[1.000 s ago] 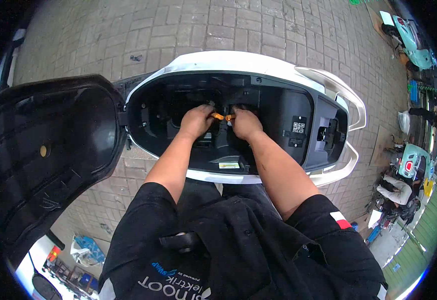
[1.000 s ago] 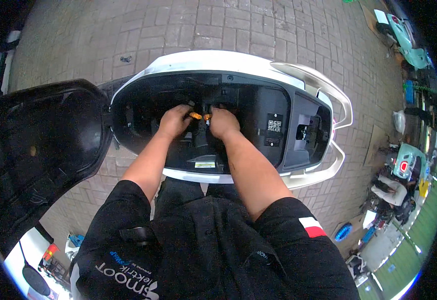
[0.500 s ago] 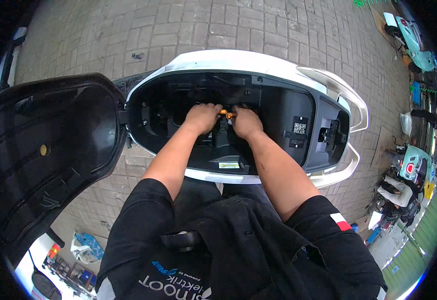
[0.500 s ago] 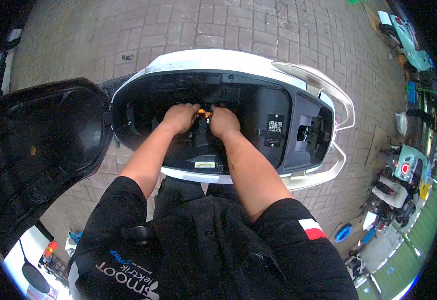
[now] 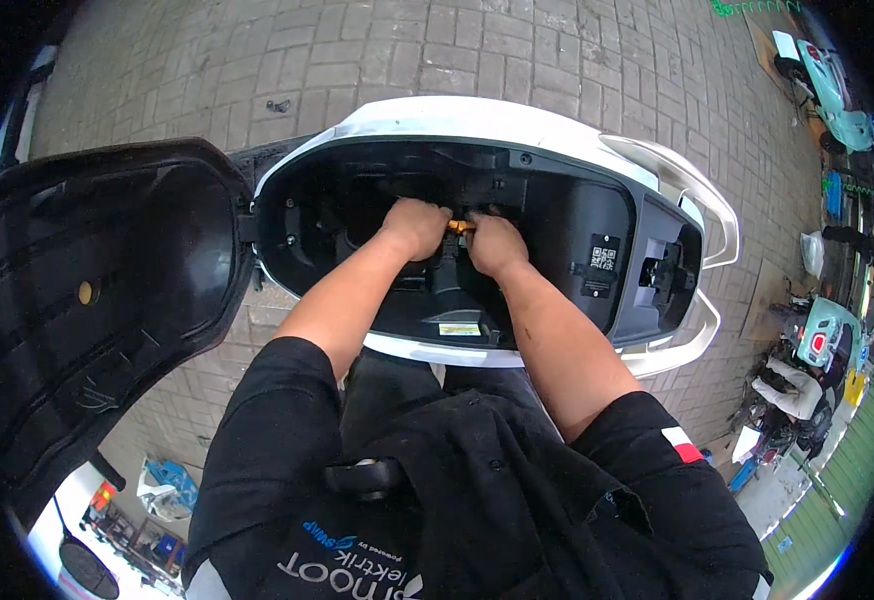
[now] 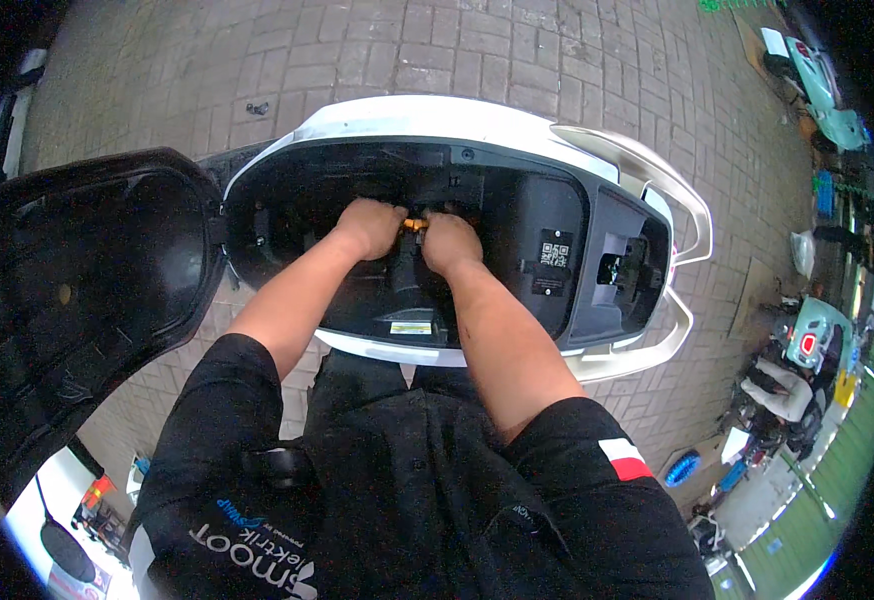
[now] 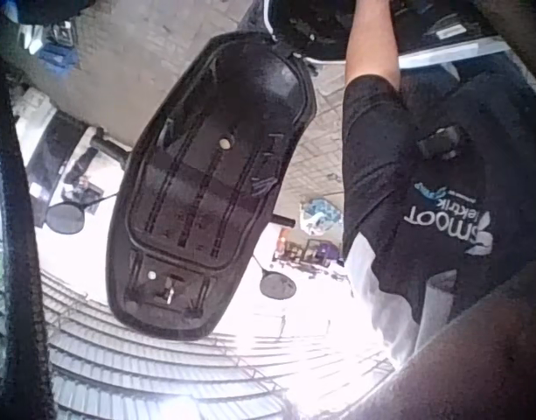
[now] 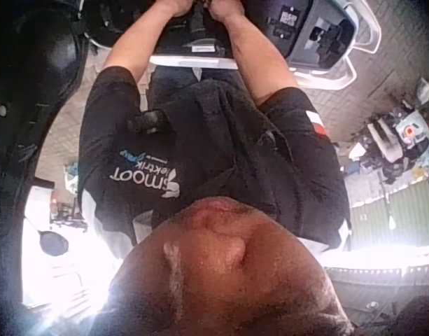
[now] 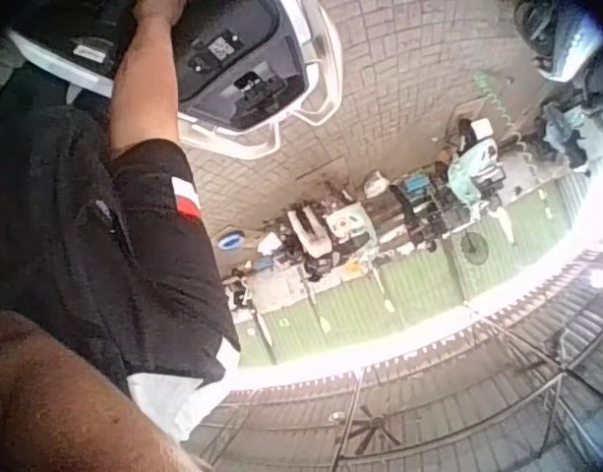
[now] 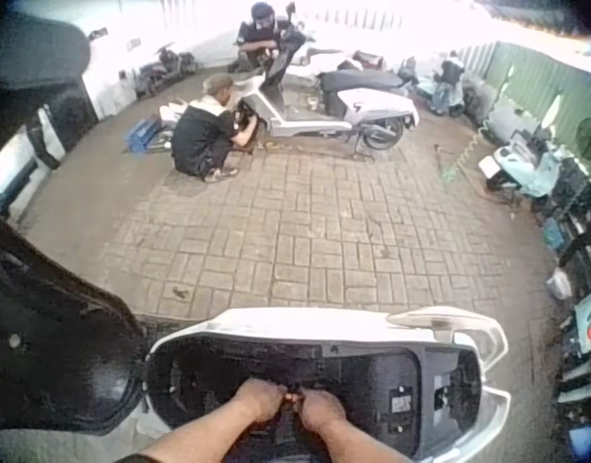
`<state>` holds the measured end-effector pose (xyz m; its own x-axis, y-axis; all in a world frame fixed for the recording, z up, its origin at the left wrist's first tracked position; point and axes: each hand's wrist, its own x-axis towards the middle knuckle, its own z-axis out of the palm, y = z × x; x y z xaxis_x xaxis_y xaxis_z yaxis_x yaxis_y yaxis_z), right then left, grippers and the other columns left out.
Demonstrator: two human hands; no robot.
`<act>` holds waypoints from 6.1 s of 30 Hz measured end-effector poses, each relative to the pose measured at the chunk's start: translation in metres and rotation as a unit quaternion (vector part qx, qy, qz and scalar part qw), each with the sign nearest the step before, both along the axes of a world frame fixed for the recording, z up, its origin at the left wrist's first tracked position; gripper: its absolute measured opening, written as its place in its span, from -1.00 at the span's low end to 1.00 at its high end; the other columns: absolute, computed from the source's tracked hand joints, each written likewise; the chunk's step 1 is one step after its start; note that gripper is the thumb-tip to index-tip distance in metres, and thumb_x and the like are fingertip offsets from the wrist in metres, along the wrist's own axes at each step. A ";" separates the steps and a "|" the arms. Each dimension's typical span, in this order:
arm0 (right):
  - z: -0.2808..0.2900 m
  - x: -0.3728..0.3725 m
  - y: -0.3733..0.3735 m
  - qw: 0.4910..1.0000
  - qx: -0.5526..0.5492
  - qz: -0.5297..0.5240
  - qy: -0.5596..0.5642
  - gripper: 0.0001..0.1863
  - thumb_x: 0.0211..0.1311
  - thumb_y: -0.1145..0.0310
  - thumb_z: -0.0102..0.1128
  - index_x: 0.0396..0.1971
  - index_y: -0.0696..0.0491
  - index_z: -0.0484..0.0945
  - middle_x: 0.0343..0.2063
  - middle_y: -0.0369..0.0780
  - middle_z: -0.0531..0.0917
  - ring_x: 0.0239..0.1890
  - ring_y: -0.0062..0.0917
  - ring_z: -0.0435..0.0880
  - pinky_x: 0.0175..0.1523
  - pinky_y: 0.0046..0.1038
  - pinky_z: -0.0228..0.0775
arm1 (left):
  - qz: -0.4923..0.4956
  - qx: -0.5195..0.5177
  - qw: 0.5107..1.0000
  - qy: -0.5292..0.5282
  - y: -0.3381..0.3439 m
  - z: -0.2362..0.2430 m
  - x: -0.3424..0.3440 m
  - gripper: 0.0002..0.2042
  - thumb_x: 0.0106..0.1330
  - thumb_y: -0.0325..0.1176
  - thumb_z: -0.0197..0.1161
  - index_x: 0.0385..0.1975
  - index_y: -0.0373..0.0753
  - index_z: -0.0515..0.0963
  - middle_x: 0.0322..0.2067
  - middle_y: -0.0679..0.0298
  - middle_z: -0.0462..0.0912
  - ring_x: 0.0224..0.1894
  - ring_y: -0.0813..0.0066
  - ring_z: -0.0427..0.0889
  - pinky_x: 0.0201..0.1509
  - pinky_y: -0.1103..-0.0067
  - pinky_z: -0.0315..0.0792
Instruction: The person places a brown seat onto the frame of a white electric scooter, opens the compartment, and uses a screwdriver to secure internal electrical connections and wiring.
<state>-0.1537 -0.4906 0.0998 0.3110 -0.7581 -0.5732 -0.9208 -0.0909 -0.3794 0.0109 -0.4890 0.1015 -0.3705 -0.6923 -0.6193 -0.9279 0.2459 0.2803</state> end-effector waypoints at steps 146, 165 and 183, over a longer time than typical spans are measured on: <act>0.145 -0.135 0.046 0.965 -0.247 0.085 -0.001 -0.27 0.07 -0.13 0.28 0.21 -0.07 0.41 0.35 -0.03 0.21 0.43 -0.08 0.09 0.45 0.04 -0.13 | -0.056 -0.232 0.966 0.104 0.015 -0.033 -0.030 -0.84 0.21 -0.33 0.11 -0.35 -0.21 0.61 -0.21 0.18 0.60 -0.17 0.24 0.61 -0.09 0.33 0.44; 0.148 -0.133 0.045 0.963 -0.252 0.094 0.004 -0.26 0.06 -0.12 0.29 0.21 -0.05 0.40 0.35 -0.01 0.20 0.42 -0.06 0.08 0.45 0.02 -0.17 | 0.020 -0.262 0.960 0.101 0.024 -0.040 -0.066 -0.85 0.15 -0.35 0.11 -0.45 -0.18 0.64 -0.38 0.19 0.61 -0.22 0.18 0.61 -0.10 0.30 0.46; 0.147 -0.130 0.048 0.955 -0.280 0.096 0.002 -0.30 0.03 -0.01 0.31 0.18 -0.02 0.42 0.34 -0.01 0.23 0.41 -0.06 0.11 0.46 0.03 -0.17 | 0.187 -0.098 0.974 0.085 0.044 -0.001 -0.098 -0.54 0.26 -0.29 0.12 0.14 -0.36 0.45 0.10 -0.04 0.50 0.16 0.04 0.44 0.20 0.27 0.41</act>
<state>-0.2839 -0.4425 0.2469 0.4735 -0.8756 -0.0959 -0.8682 -0.4456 -0.2183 -0.0866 -0.4448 0.1009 -0.1550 -0.8976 -0.4127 -0.9070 -0.0363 0.4196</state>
